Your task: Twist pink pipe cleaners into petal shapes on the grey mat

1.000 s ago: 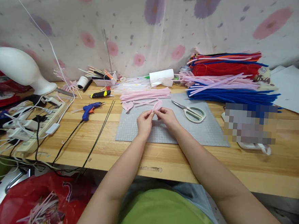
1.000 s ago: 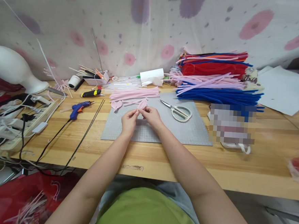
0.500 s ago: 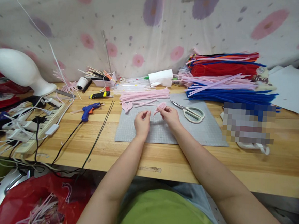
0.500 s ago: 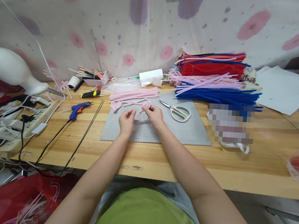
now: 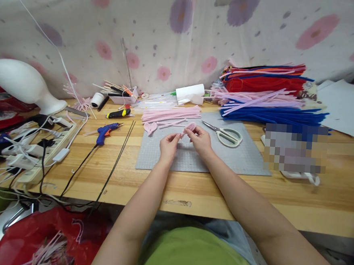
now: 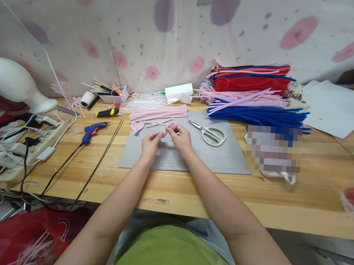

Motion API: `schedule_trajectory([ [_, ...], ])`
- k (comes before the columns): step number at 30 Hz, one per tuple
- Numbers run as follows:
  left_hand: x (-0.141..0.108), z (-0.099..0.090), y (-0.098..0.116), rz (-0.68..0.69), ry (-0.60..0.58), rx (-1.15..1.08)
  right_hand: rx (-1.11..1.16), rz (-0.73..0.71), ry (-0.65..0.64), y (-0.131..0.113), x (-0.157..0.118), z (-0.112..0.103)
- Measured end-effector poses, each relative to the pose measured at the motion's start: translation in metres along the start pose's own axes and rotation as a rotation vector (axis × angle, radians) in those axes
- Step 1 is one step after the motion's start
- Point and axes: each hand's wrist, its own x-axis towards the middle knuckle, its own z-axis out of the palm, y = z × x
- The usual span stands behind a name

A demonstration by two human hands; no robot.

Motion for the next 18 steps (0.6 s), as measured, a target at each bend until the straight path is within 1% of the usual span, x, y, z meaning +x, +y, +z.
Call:
schedule_trajectory([
  [3,-0.001,0.0,-0.002,0.082,-0.041,0.067,-0.014,0.011,0.011,0.002,0.0,0.0],
  [5,-0.002,0.001,-0.004,0.079,-0.057,0.061,0.004,0.038,0.001,0.004,0.001,0.0],
  [8,-0.001,0.001,-0.008,0.049,-0.041,0.037,0.039,0.082,-0.034,0.009,0.002,0.001],
  [10,0.0,0.0,-0.01,0.056,-0.036,0.059,0.042,0.091,-0.058,0.011,0.002,0.001],
  [16,0.0,-0.006,-0.014,0.232,-0.072,0.264,0.123,0.125,-0.174,0.004,0.003,-0.002],
  [18,-0.001,-0.006,-0.012,0.263,-0.086,0.304,0.146,0.14,-0.222,0.001,0.003,-0.005],
])
